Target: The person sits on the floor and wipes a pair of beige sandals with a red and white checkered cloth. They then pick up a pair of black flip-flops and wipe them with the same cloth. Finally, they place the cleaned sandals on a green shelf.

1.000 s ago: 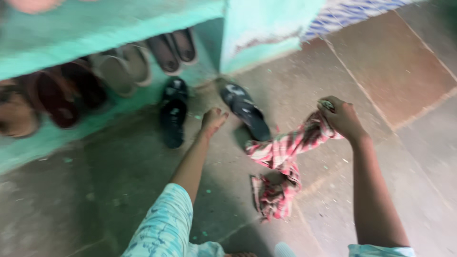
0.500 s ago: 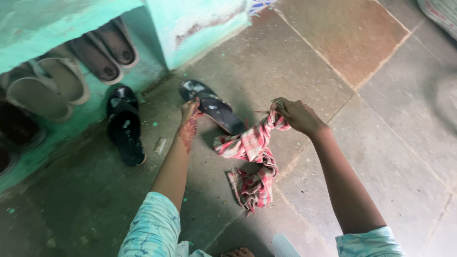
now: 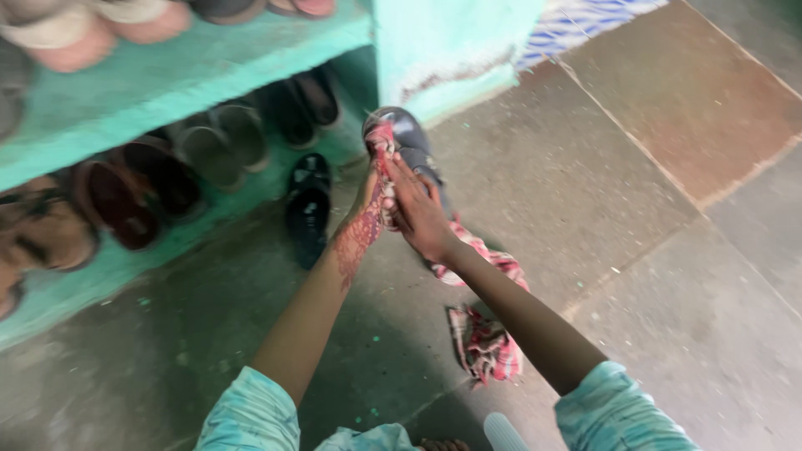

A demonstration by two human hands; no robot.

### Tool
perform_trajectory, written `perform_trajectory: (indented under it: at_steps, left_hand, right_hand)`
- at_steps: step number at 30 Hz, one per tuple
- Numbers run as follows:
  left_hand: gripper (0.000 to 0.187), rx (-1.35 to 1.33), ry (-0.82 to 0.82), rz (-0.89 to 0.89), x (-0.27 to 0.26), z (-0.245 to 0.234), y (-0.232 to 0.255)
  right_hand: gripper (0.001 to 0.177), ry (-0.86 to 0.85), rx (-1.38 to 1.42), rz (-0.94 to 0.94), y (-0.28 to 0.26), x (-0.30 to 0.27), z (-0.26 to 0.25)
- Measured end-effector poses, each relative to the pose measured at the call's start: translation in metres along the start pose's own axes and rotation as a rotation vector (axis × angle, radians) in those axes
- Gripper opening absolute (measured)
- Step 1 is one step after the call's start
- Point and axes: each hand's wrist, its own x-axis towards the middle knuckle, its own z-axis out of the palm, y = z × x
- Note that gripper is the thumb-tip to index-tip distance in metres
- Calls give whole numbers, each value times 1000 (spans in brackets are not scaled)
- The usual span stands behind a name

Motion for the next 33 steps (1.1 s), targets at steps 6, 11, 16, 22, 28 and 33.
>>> perform_trajectory:
  at_steps: [6, 11, 16, 22, 28, 33]
  left_hand:
    - [75, -89, -44, 140, -71, 45, 78]
    - [70, -74, 39, 109, -85, 59, 106]
    - [39, 192, 122, 155, -79, 42, 101]
    - [15, 250, 139, 274, -79, 25, 101]
    - [15, 227, 142, 228, -85, 35, 122]
    - [19, 208, 99, 239, -65, 28, 107]
  right_hand:
    - [82, 142, -141, -77, -32, 22, -15]
    - [83, 159, -322, -154, -35, 22, -44]
    - [44, 155, -374, -63, -2, 0, -41]
    - [39, 152, -86, 277, 32, -10, -25]
    - [78, 5, 664, 590, 48, -6, -8]
    - [77, -100, 861, 639, 50, -14, 0]
